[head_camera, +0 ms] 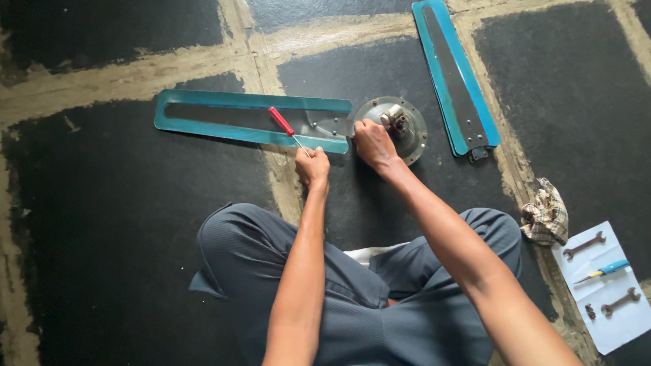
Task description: The person sits on the floor and attaches three teal fan blades to a central motor housing using a screwdriver. They align each blade, insert screws, and tighten them sequentially.
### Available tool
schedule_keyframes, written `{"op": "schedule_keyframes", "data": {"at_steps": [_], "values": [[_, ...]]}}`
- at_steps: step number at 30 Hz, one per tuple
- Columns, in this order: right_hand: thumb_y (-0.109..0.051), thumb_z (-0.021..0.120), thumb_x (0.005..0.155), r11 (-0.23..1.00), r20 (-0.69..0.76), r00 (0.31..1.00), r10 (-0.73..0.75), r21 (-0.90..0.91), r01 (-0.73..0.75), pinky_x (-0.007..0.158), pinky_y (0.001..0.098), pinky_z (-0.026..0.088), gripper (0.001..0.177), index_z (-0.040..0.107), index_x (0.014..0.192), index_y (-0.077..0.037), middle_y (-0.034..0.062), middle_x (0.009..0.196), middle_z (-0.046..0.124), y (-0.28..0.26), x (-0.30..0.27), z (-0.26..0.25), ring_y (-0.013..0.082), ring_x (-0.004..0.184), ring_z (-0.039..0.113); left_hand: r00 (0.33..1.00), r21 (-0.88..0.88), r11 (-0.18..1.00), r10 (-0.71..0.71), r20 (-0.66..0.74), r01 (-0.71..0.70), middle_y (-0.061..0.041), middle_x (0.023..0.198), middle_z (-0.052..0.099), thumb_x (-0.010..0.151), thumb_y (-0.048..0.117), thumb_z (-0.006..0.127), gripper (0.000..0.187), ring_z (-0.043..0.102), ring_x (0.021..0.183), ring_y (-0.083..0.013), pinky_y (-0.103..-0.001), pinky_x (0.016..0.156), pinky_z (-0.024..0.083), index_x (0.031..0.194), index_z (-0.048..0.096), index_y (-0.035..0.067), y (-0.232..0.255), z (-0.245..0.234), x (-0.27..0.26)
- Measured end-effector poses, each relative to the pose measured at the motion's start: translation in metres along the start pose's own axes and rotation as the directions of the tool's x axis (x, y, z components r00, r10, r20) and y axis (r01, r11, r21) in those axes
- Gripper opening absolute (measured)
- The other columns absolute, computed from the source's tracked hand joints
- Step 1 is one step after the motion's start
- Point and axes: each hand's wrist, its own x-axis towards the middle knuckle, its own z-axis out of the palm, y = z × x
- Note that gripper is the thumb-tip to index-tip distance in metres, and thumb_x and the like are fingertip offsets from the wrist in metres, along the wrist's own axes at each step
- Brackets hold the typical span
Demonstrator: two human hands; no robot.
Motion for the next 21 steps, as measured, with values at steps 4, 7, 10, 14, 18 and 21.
{"op": "schedule_keyframes", "data": {"at_steps": [4, 7, 10, 14, 18, 21], "values": [[-0.012, 0.072, 0.091, 0.998, 0.026, 0.998, 0.056, 0.003, -0.056, 0.078, 0.0499, 0.058, 0.018, 0.066, 0.092, 0.005, 0.0275, 0.094, 0.069, -0.006, 0.001, -0.001, 0.0451, 0.085, 0.071, 1.0, -0.017, 1.0, -0.011, 0.025, 0.011, -0.008, 0.067, 0.063, 0.08, 0.019, 0.08, 0.031, 0.067, 0.067, -0.0319, -0.049, 0.07, 0.053, 0.076, 0.051, 0.008, 0.001, 0.0, 0.0], [-0.011, 0.072, 0.091, 0.996, 0.031, 0.996, 0.086, 0.01, -0.086, 0.079, 0.0502, 0.058, 0.018, 0.066, 0.093, 0.005, 0.0275, 0.095, 0.069, -0.008, 0.003, -0.001, 0.0453, 0.087, 0.07, 1.0, -0.013, 1.0, -0.005, 0.017, 0.005, -0.008, 0.067, 0.063, 0.079, 0.019, 0.08, 0.031, 0.066, 0.067, -0.032, -0.049, 0.07, 0.052, 0.075, 0.052, 0.008, -0.001, 0.001, 0.001], [-0.009, 0.071, 0.089, 0.996, -0.01, 0.997, 0.076, 0.051, -0.075, 0.08, 0.0516, 0.057, 0.014, 0.066, 0.092, 0.004, 0.0271, 0.096, 0.069, -0.008, 0.001, -0.001, 0.0464, 0.089, 0.069, 0.999, -0.054, 0.998, 0.036, 0.001, -0.036, -0.008, 0.067, 0.062, 0.078, 0.017, 0.08, 0.03, 0.066, 0.066, -0.032, -0.048, 0.07, 0.054, 0.075, 0.052, 0.008, -0.003, 0.005, 0.002], [0.0, 0.065, 0.085, 0.996, -0.001, 0.999, 0.046, 0.079, -0.046, 0.08, 0.0531, 0.055, 0.007, 0.066, 0.092, 0.003, 0.0264, 0.095, 0.068, -0.002, 0.0, 0.0, 0.0473, 0.089, 0.068, 0.999, -0.054, 0.998, 0.041, 0.011, -0.041, -0.008, 0.066, 0.061, 0.079, 0.016, 0.081, 0.031, 0.065, 0.065, -0.0316, -0.048, 0.066, 0.056, 0.075, 0.051, 0.008, -0.006, 0.005, 0.001], [0.005, 0.061, 0.085, 0.997, -0.016, 1.0, 0.013, 0.075, -0.012, 0.081, 0.0519, 0.056, 0.009, 0.066, 0.092, 0.002, 0.0252, 0.096, 0.069, 0.002, 0.0, 0.003, 0.0457, 0.089, 0.069, 0.997, -0.07, 0.995, 0.073, 0.01, -0.072, -0.006, 0.064, 0.061, 0.079, 0.015, 0.081, 0.031, 0.065, 0.062, -0.0297, -0.047, 0.065, 0.056, 0.075, 0.051, 0.007, -0.007, 0.006, 0.002], [0.004, 0.062, 0.085, 0.998, -0.02, 0.999, 0.036, 0.058, -0.035, 0.08, 0.0516, 0.057, 0.009, 0.066, 0.092, 0.002, 0.0254, 0.095, 0.069, 0.001, 0.002, 0.005, 0.0453, 0.088, 0.07, 0.999, -0.103, 0.994, 0.04, 0.026, -0.037, -0.004, 0.064, 0.063, 0.078, 0.014, 0.081, 0.031, 0.066, 0.062, -0.0261, -0.044, 0.064, 0.056, 0.075, 0.051, 0.008, -0.007, 0.006, 0.0]]}}
